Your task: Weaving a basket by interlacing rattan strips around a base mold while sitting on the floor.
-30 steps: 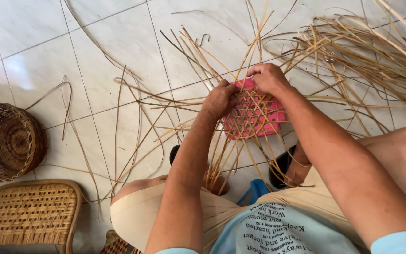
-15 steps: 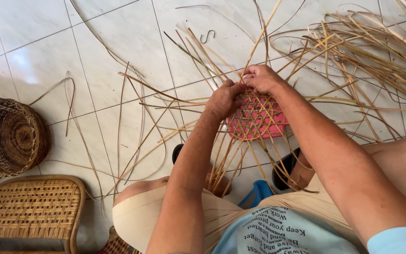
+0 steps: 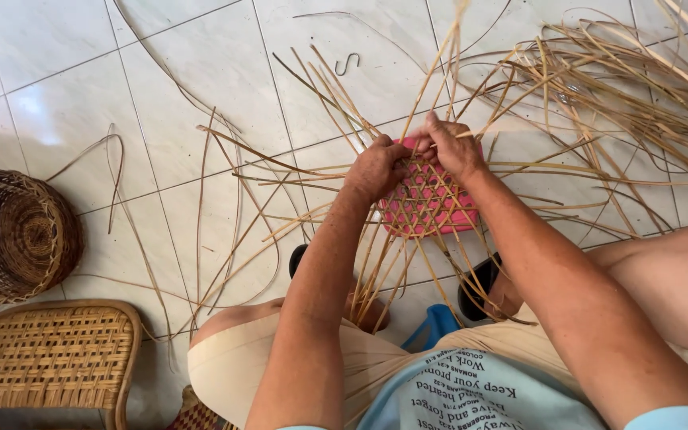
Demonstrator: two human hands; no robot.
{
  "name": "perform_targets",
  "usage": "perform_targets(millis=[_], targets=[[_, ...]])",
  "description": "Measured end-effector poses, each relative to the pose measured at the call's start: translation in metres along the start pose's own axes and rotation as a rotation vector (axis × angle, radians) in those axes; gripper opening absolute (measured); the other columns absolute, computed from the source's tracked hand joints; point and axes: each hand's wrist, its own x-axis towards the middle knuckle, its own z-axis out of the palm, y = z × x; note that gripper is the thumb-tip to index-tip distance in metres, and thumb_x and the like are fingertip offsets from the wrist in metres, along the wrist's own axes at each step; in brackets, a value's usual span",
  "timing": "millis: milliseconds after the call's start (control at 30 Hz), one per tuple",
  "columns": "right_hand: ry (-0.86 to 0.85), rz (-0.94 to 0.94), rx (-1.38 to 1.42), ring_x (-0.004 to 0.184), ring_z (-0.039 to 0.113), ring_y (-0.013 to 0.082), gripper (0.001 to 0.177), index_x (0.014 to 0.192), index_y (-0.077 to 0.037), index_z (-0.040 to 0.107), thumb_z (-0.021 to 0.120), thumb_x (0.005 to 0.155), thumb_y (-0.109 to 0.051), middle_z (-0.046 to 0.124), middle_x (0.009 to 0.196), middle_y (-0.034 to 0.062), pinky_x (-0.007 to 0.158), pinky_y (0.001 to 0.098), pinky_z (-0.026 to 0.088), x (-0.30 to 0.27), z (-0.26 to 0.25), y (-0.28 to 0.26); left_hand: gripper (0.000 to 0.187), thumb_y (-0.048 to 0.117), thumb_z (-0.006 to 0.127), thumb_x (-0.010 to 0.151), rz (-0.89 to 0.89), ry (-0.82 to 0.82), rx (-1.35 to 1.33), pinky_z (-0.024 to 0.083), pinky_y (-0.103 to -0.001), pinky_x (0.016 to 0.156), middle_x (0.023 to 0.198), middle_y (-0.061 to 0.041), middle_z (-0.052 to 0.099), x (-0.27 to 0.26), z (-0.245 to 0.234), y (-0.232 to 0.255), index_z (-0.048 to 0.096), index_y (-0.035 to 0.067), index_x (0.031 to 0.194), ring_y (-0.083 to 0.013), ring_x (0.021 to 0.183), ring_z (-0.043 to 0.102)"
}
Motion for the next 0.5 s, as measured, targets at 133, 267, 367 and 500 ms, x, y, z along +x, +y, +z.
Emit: perform_targets(millis=[133,267,367,500], targets=[[-0.185,-0.155,-0.304,0.096,0.074,0.0254,0.06,0.141,-0.014,0.065,0.084,0.086,-0.03,0.076,0.112,0.0165,0.085,0.0433,0.06,-0.015,-0.008,-0.038,0.037,0.03,0.084,0.085,0.031,-0.007,0.058,0.062,-0.046,0.094,0.111,-0.008,0.061,0.002,0.001,0.001,0.071,0.031,0.12,-0.0349,0.105,0.073],[-0.275,-0.275,-0.772,0.109,0.069,0.0448,0.058,0.148,-0.014,0.059,0.051,0.092,-0.001,0.072,0.126,0.0208,0.1,0.0568,0.053,-0.016,-0.012,-0.047,0.04,0.029,0.084,0.085,0.057,0.003,0.1,0.062,-0.045,0.094,0.111,-0.007,0.06,0.001,0.004,-0.001,0.068,0.028,0.121,-0.0338,0.104,0.074],[-0.272,-0.421,-0.886,0.101,0.072,0.0452,0.049,0.142,-0.013,0.057,0.058,0.095,-0.002,0.073,0.114,0.0215,0.093,0.0581,0.055,-0.01,-0.019,-0.03,0.045,0.03,0.085,0.084,0.056,0.015,0.113,0.062,-0.046,0.093,0.11,-0.007,0.057,0.006,0.005,-0.003,0.061,0.025,0.122,-0.0351,0.103,0.073],[-0.181,-0.791,-1.045,0.094,0.072,0.0414,0.038,0.132,-0.013,0.06,0.068,0.095,-0.015,0.074,0.113,0.017,0.085,0.053,0.057,-0.004,-0.025,0.003,0.041,0.029,0.084,0.085,0.083,0.031,0.048,0.062,-0.048,0.093,0.11,-0.008,0.057,0.0,-0.005,0.004,0.059,0.022,0.116,-0.0375,0.104,0.072]])
